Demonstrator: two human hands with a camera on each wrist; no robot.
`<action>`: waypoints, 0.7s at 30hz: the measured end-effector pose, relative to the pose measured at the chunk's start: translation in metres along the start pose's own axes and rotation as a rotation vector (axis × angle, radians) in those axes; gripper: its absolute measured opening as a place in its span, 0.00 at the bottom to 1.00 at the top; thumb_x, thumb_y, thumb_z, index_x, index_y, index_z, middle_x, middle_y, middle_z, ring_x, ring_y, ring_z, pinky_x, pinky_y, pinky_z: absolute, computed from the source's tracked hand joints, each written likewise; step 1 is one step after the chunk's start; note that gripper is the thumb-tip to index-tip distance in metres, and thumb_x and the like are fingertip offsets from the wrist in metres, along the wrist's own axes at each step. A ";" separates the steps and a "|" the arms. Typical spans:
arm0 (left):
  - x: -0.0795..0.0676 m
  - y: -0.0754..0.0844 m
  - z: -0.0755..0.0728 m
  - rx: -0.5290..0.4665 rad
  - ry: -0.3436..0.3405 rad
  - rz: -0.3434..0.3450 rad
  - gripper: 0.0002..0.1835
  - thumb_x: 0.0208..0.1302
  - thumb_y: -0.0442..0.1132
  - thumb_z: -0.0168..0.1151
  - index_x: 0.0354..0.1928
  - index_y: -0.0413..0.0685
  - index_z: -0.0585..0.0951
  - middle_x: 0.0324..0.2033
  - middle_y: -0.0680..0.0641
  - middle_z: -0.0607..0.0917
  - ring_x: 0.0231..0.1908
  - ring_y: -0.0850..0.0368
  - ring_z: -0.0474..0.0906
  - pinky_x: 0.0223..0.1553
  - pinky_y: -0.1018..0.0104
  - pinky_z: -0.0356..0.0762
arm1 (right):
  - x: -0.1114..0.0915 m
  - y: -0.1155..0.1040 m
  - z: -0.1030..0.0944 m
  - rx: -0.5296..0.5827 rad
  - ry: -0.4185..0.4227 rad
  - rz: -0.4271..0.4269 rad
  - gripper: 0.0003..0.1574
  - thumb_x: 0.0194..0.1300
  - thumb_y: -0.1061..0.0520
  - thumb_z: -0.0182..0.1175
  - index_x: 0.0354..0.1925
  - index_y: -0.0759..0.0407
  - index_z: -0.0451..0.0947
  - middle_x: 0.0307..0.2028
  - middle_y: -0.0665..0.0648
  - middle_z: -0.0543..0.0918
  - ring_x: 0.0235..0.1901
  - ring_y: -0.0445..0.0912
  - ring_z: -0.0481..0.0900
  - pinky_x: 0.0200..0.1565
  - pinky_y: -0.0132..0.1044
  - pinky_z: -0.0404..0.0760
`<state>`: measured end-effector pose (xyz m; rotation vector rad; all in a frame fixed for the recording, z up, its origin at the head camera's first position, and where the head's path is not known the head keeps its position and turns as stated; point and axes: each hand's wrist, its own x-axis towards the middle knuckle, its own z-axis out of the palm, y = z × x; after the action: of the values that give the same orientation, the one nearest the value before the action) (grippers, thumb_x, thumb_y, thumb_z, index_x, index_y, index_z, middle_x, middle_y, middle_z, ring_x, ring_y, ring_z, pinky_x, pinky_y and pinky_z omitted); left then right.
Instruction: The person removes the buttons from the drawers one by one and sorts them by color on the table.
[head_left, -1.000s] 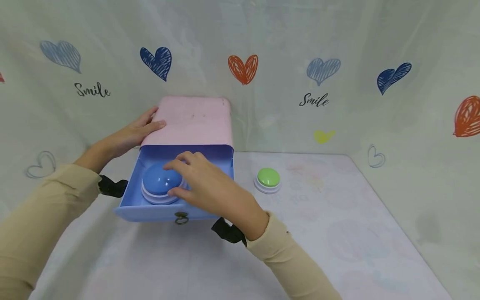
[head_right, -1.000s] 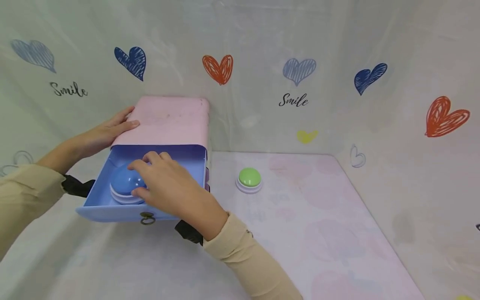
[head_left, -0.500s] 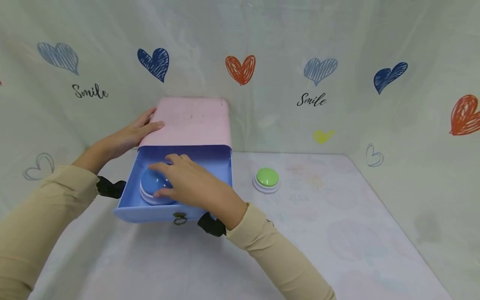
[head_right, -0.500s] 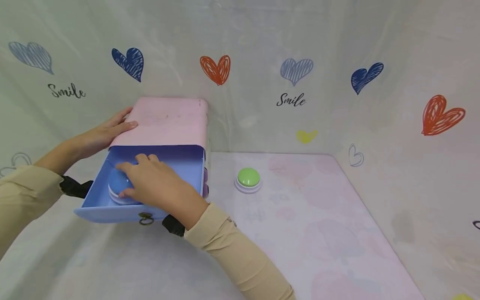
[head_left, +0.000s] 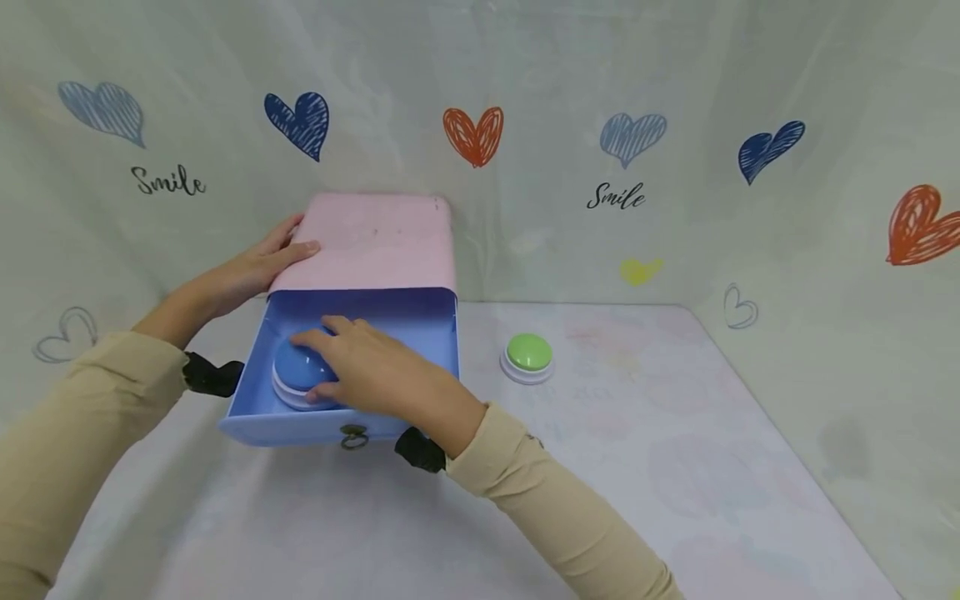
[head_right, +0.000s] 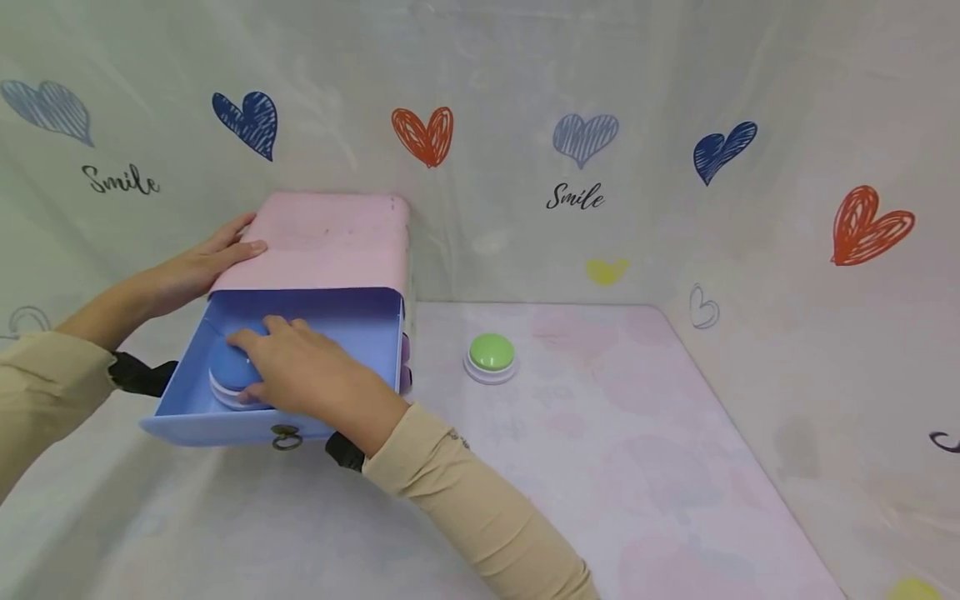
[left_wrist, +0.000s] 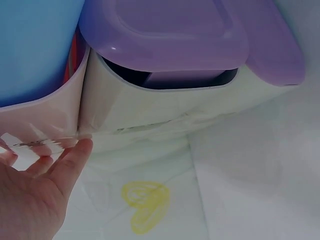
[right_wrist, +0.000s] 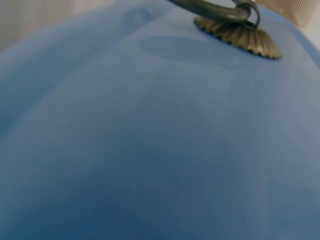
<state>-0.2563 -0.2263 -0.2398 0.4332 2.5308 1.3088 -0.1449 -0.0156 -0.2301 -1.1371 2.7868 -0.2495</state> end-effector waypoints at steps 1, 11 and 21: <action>0.000 0.001 0.000 0.001 0.000 0.000 0.41 0.69 0.59 0.39 0.71 0.66 0.26 0.72 0.44 0.30 0.69 0.33 0.40 0.59 0.27 0.48 | 0.000 0.000 0.000 -0.003 0.004 -0.005 0.38 0.63 0.41 0.55 0.69 0.41 0.58 0.69 0.52 0.60 0.66 0.46 0.62 0.66 0.37 0.63; -0.003 0.003 0.000 0.025 0.004 -0.006 0.42 0.68 0.60 0.39 0.70 0.66 0.25 0.72 0.46 0.27 0.70 0.32 0.34 0.58 0.25 0.45 | -0.002 -0.001 0.000 -0.077 0.048 -0.036 0.35 0.63 0.42 0.56 0.67 0.42 0.62 0.63 0.52 0.68 0.57 0.45 0.69 0.61 0.32 0.68; -0.002 0.001 0.000 0.027 0.001 -0.012 0.41 0.69 0.59 0.38 0.70 0.66 0.25 0.72 0.46 0.26 0.70 0.33 0.29 0.57 0.24 0.43 | -0.007 -0.001 -0.001 -0.058 0.114 0.037 0.34 0.63 0.41 0.56 0.66 0.42 0.63 0.61 0.54 0.67 0.51 0.47 0.67 0.54 0.33 0.73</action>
<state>-0.2541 -0.2272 -0.2388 0.4226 2.5500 1.2725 -0.1394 -0.0114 -0.2286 -1.1155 2.9298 -0.2377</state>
